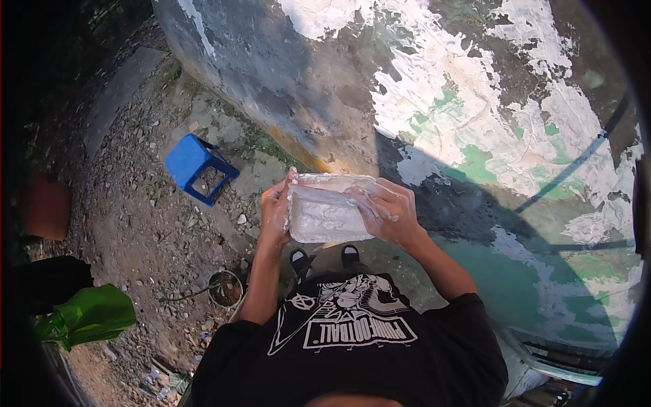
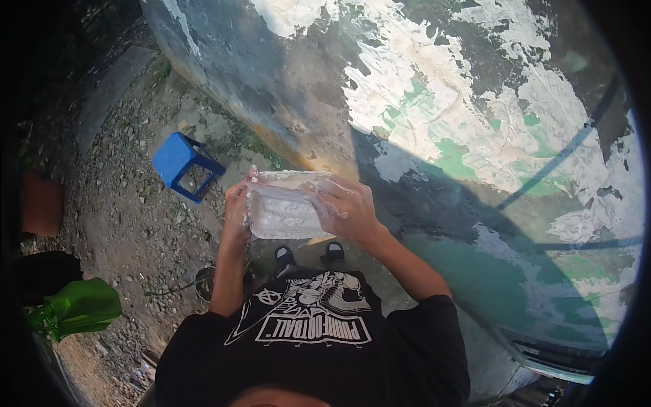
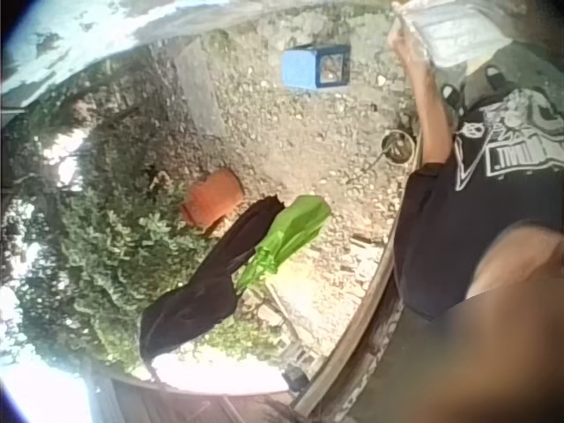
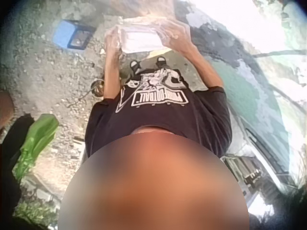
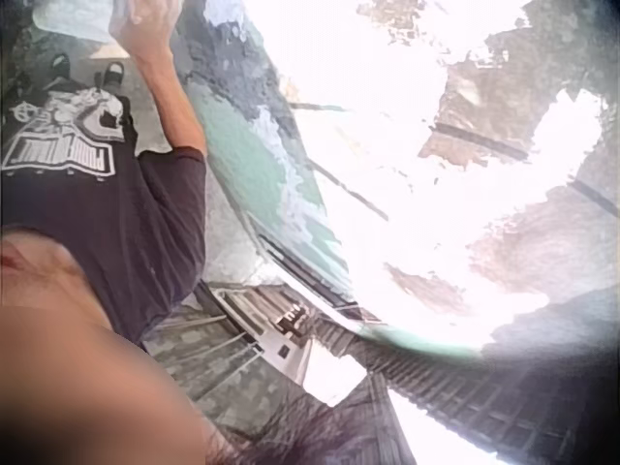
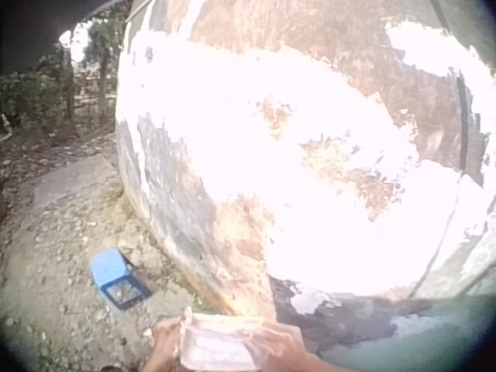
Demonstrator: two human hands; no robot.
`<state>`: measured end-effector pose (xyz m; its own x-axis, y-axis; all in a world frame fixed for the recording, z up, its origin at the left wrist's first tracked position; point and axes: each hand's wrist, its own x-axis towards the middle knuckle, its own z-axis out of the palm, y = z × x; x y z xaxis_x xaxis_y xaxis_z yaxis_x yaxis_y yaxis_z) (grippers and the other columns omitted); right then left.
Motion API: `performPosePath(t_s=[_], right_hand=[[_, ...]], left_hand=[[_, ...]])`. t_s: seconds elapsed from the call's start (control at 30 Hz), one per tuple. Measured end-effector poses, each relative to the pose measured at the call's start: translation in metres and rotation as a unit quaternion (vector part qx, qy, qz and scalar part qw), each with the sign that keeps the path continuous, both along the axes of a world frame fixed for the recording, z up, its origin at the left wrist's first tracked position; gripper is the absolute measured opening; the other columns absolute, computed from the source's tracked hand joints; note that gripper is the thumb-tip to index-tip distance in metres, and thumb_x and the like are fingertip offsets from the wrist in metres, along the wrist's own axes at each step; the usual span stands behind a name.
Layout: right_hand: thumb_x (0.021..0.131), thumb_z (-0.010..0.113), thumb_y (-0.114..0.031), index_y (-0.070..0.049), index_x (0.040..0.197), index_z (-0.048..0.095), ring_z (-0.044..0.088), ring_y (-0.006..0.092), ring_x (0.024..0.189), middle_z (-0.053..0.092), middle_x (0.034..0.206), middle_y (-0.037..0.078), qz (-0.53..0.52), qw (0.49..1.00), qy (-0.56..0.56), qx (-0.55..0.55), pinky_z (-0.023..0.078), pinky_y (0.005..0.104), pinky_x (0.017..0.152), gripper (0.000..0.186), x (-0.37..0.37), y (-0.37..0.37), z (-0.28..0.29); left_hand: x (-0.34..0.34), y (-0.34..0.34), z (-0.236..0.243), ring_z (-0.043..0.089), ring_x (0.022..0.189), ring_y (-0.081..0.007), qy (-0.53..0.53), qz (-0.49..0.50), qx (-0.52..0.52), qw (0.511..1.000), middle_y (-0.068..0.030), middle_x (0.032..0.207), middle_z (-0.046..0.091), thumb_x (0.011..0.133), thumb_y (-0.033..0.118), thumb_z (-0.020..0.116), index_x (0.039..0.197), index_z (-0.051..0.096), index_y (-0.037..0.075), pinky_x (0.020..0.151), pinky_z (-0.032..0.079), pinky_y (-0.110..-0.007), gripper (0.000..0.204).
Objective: Applying plaster or filler to an exterior wall with a spatula.
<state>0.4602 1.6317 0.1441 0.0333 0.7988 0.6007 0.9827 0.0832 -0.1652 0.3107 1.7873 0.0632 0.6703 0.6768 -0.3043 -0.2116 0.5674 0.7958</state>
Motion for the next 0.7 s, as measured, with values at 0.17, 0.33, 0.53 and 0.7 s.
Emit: performPosePath(t_s=[0.17,0.33,0.53,0.7], right_hand=[[0.065,0.071,-0.007,-0.014,0.100,0.070,0.060,0.0179,0.067,0.061,0.077,-0.002,0.033,0.999,0.010,-0.040,0.049,0.0273,0.051,0.035,-0.012,-0.007,-0.012],[0.063,0.071,-0.006,-0.015,0.098,0.071,0.060,0.0164,0.069,0.062,0.078,-0.002,-0.014,0.999,0.012,0.027,0.048,0.0285,0.050,0.036,0.011,-0.003,-0.004],[0.059,0.070,-0.005,-0.016,0.095,0.071,0.059,0.0164,0.068,0.063,0.076,-0.002,-0.011,0.998,-0.052,0.019,0.046,0.0285,0.047,0.037,-0.007,-0.006,-0.014],[0.053,0.072,-0.002,-0.013,0.097,0.069,0.054,0.0183,0.059,0.062,0.079,0.000,0.052,0.998,-0.016,0.015,0.043,0.0297,0.047,0.046,-0.013,-0.017,-0.023]], left_hand=[[0.003,0.009,-0.009,0.061,0.064,-0.0106,-0.009,0.008,-0.015,1.000,-0.0064,0.080,0.067,0.094,0.033,0.056,0.095,0.066,-0.002,0.057,0.052,-0.027,0.037],[0.003,0.005,-0.002,0.061,0.064,-0.0106,-0.003,-0.004,-0.007,1.000,-0.0069,0.080,0.067,0.095,0.032,0.056,0.095,0.066,-0.003,0.058,0.052,-0.026,0.036],[0.008,0.002,-0.003,0.061,0.064,-0.0105,-0.015,0.004,0.015,1.000,-0.0071,0.080,0.067,0.094,0.031,0.057,0.092,0.066,-0.003,0.058,0.052,-0.026,0.036],[0.004,0.003,-0.006,0.060,0.064,-0.0098,-0.010,0.007,-0.015,1.000,-0.0066,0.080,0.066,0.094,0.031,0.057,0.093,0.067,-0.003,0.057,0.051,-0.026,0.036]])
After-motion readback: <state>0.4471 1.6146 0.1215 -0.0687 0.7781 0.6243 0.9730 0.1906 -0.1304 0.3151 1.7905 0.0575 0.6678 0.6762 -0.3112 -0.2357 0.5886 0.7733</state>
